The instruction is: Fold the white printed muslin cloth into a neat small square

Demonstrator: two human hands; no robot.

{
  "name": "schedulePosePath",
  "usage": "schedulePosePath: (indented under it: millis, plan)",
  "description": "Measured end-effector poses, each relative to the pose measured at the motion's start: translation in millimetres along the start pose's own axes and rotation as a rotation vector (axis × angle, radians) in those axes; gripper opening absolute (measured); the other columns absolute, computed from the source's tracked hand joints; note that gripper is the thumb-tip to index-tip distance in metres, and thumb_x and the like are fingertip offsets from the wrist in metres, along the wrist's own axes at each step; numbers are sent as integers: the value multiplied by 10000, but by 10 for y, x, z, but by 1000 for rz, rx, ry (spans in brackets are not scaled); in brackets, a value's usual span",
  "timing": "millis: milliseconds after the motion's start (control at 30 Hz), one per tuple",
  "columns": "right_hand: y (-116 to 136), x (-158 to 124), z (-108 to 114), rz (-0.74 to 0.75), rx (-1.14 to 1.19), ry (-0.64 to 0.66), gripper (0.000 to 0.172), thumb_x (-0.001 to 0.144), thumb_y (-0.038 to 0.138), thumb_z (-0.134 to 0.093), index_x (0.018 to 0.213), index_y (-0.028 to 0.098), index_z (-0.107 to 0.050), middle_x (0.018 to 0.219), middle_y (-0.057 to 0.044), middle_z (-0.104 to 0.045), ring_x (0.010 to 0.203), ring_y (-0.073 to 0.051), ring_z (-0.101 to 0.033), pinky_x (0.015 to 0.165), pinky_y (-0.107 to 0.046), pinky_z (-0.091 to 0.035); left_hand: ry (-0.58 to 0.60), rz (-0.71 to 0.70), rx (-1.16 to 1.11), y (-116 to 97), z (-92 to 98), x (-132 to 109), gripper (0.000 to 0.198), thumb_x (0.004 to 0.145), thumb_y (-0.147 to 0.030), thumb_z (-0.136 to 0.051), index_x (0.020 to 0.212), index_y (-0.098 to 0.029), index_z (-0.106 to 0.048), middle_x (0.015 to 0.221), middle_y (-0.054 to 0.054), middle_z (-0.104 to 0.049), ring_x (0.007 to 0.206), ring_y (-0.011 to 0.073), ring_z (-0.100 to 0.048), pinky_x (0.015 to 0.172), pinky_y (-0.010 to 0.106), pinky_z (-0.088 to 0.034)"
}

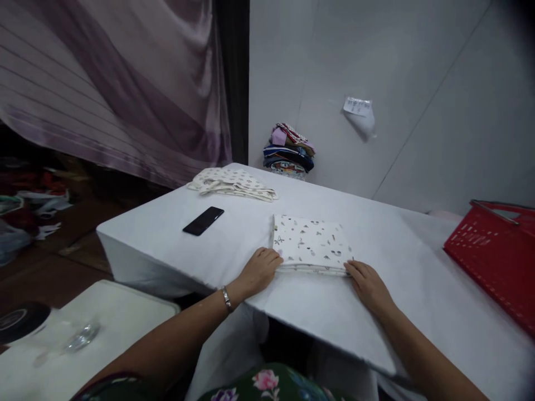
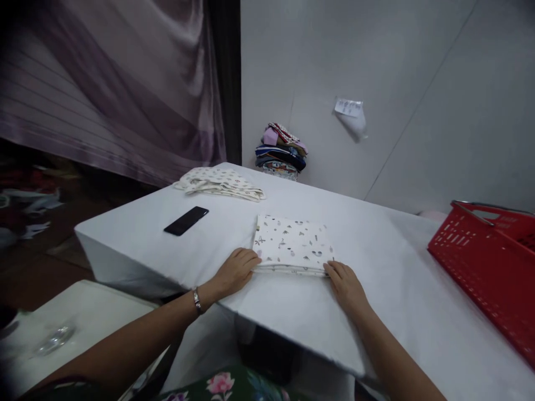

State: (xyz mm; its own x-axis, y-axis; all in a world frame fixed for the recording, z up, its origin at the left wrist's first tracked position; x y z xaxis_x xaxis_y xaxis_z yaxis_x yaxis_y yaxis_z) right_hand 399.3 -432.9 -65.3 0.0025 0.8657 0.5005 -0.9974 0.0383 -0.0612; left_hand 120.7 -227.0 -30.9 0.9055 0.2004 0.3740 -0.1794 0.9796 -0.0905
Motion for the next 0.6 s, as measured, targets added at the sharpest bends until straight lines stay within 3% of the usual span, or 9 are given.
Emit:
schedulePosePath:
  millis: [133, 267, 367, 500, 600]
  plan:
    - [1, 15, 48, 24, -3, -46, 394, 898, 162, -381, 1253, 214, -545, 1143, -120, -610, 1039, -246, -564, 880, -412, -479, -49, 6, 8, 13, -35, -10, 322, 794, -53, -441, 1059, -188, -566, 1058, 70, -606, 1034, 202, -509, 937, 390, -347]
    - [5, -11, 56, 38, 20, -37, 396, 906, 165, -353, 1238, 215, -564, 1129, -104, -619, 1028, -227, -572, 863, -392, -496, -18, 13, -52, 25, -32, -83, 321, 793, -69, -467, 1074, -197, -558, 1076, 61, -601, 1022, 193, -511, 913, 376, -356]
    - [-15, -8, 67, 14, 66, 20, 392, 893, 183, -368, 1212, 222, -592, 1152, -101, -611, 1050, -236, -563, 879, -405, -493, -7, 34, -154, 16, 76, -69, 285, 795, -222, -563, 1080, -213, -564, 1076, 56, -600, 1029, 205, -512, 909, 380, -360]
    - [-48, 48, 76, -43, 108, 105, 408, 828, 187, -402, 1161, 199, -638, 1171, -107, -604, 1068, -260, -558, 904, -437, -480, -72, 115, -224, -9, 233, 198, 251, 861, -398, -496, 987, -206, -597, 1022, 48, -625, 1007, 196, -534, 926, 376, -359]
    - [-59, 89, 66, -103, 122, 148, 383, 810, 202, -410, 1075, 187, -687, 1118, -115, -625, 1034, -265, -577, 908, -448, -477, -77, 164, -197, -10, 150, 496, 361, 881, -430, -449, 1128, -190, -558, 1280, 85, -534, 1229, 234, -417, 1043, 406, -276]
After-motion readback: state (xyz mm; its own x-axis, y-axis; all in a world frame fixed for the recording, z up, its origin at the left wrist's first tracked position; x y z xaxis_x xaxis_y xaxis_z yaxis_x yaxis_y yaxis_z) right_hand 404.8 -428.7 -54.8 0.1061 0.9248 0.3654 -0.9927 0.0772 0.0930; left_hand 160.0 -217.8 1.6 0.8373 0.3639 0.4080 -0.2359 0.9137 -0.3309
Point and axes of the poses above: each hand's wrist, its own x-axis towards the middle knuckle, its own z-axis out of the back of the hand, y = z × x, the point moved 3 cm from there along x, towards the middle knuckle
